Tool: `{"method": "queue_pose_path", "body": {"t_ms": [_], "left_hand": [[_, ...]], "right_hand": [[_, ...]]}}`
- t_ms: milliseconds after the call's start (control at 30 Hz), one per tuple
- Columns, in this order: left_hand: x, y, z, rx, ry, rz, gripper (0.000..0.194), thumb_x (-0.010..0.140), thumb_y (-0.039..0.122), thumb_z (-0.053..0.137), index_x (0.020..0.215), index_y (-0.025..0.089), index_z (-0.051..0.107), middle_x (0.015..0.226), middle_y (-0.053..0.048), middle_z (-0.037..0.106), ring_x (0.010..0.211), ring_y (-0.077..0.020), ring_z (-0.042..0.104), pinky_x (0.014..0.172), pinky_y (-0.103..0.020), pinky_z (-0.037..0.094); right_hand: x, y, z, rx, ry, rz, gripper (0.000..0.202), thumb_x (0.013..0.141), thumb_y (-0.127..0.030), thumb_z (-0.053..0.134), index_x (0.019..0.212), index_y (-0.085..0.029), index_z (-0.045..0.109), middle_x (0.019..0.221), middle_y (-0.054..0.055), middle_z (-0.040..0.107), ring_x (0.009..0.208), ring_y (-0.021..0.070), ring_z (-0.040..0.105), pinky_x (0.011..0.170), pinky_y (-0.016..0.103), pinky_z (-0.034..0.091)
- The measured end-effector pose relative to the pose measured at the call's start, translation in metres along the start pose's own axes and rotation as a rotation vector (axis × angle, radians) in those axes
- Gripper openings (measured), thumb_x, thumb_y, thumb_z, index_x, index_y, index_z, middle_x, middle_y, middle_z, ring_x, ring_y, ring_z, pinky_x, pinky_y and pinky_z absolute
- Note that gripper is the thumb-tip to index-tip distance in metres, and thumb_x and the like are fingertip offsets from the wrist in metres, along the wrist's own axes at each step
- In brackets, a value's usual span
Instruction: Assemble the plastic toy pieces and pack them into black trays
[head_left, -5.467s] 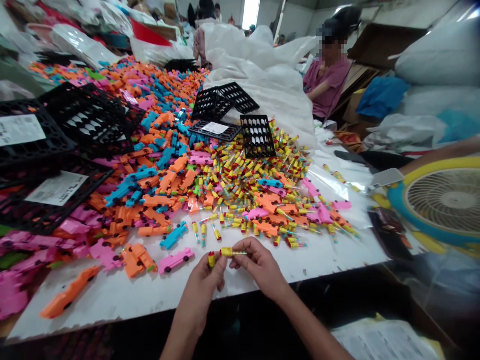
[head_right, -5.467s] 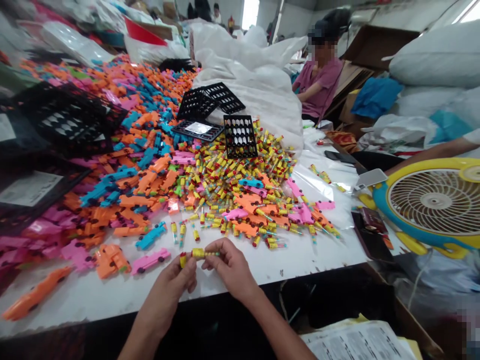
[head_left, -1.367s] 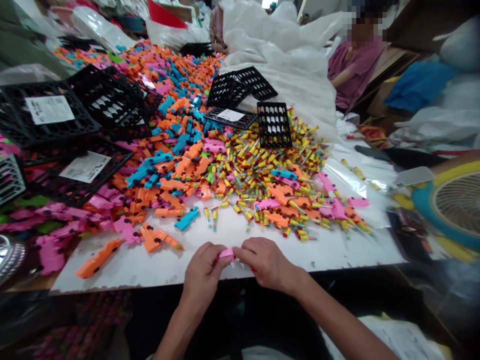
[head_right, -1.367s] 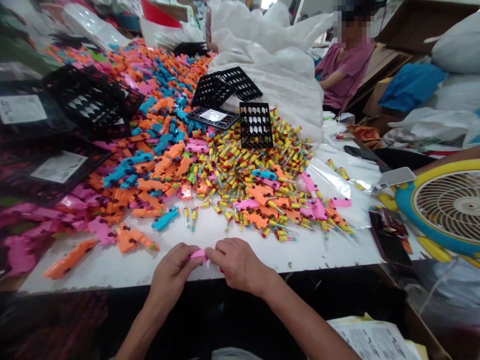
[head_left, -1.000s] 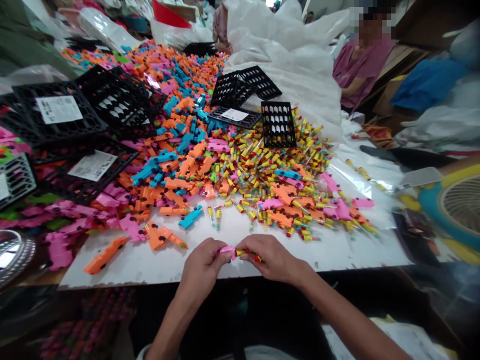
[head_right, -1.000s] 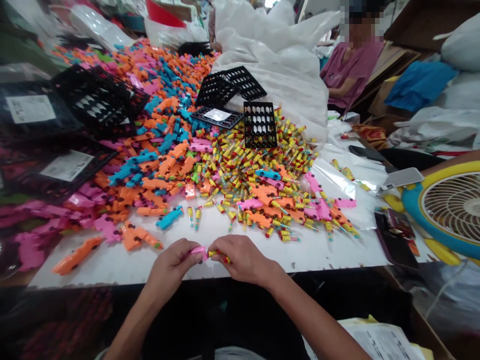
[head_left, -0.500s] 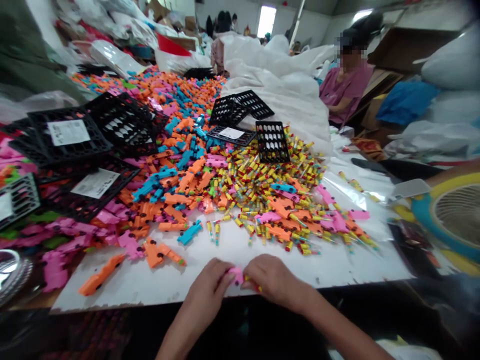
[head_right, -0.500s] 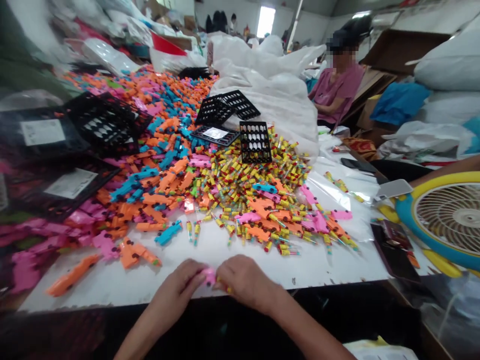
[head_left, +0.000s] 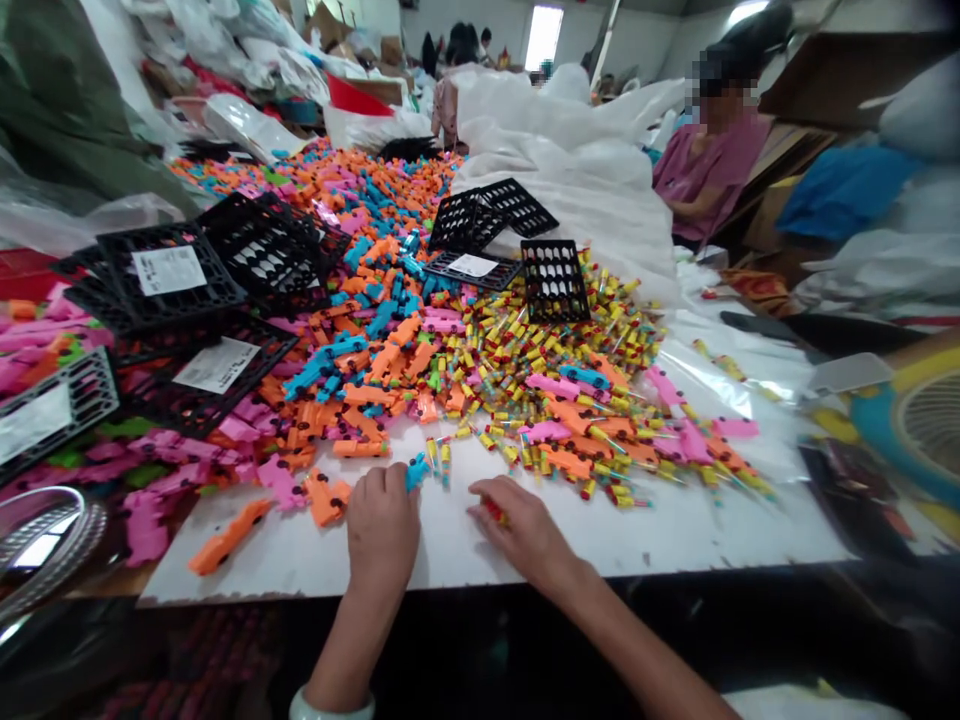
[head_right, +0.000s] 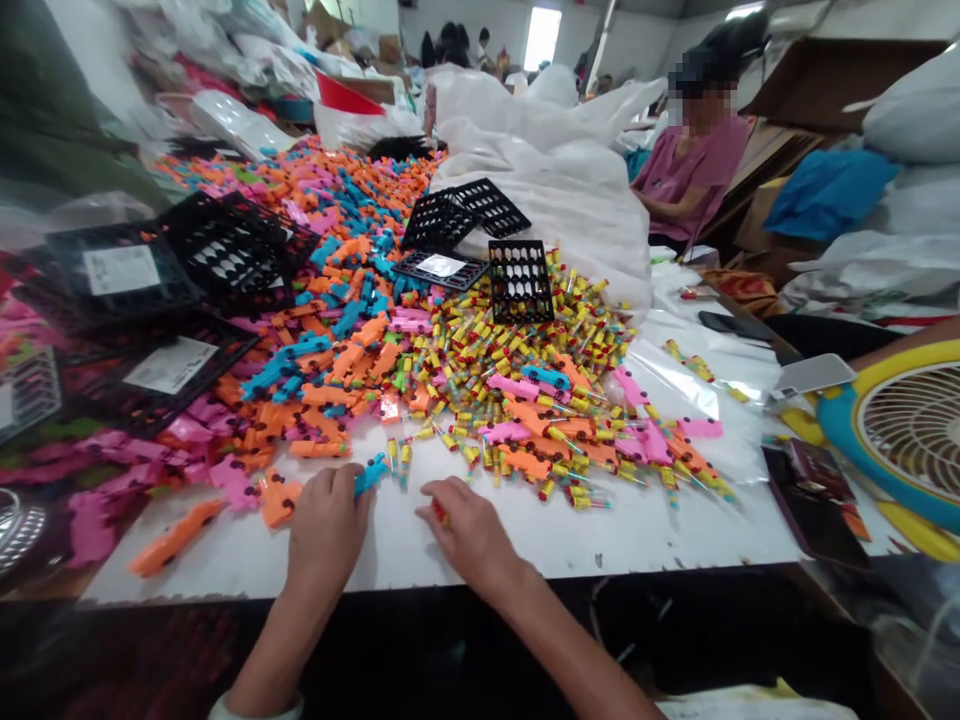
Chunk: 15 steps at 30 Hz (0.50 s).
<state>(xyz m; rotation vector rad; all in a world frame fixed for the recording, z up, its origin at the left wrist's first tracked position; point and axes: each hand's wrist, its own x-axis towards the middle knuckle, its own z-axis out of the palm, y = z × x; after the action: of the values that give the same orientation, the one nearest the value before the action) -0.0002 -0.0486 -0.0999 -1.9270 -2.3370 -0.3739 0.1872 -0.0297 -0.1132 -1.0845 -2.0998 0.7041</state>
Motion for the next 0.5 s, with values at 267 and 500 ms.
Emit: {"method": "queue_pose_path", "body": {"t_ms": [267, 500], "left_hand": [[-0.02, -0.009, -0.006, -0.311, 0.022, 0.169, 0.028, 0.091, 0.012, 0.039, 0.109, 0.015, 0.06, 0.1, -0.009, 0.067, 0.093, -0.0217, 0.062, 0.081, -0.034, 0.05], [-0.027, -0.016, 0.001, -0.188, -0.06, 0.323, 0.021, 0.089, 0.014, 0.047, 0.101, 0.019, 0.064, 0.084, -0.004, 0.069, 0.082, -0.0245, 0.06, 0.072, -0.04, 0.041]], "right_hand": [[0.013, -0.021, 0.025, -0.164, -0.233, 0.286, 0.033, 0.084, -0.035, 0.066, 0.11, -0.018, 0.057, 0.103, 0.009, 0.065, 0.088, 0.0244, 0.065, 0.074, 0.035, 0.052], [0.006, -0.023, 0.024, -0.18, -0.198, 0.312, 0.036, 0.084, -0.044, 0.064, 0.109, -0.019, 0.055, 0.102, 0.007, 0.063, 0.09, 0.0233, 0.063, 0.074, 0.033, 0.049]]}}
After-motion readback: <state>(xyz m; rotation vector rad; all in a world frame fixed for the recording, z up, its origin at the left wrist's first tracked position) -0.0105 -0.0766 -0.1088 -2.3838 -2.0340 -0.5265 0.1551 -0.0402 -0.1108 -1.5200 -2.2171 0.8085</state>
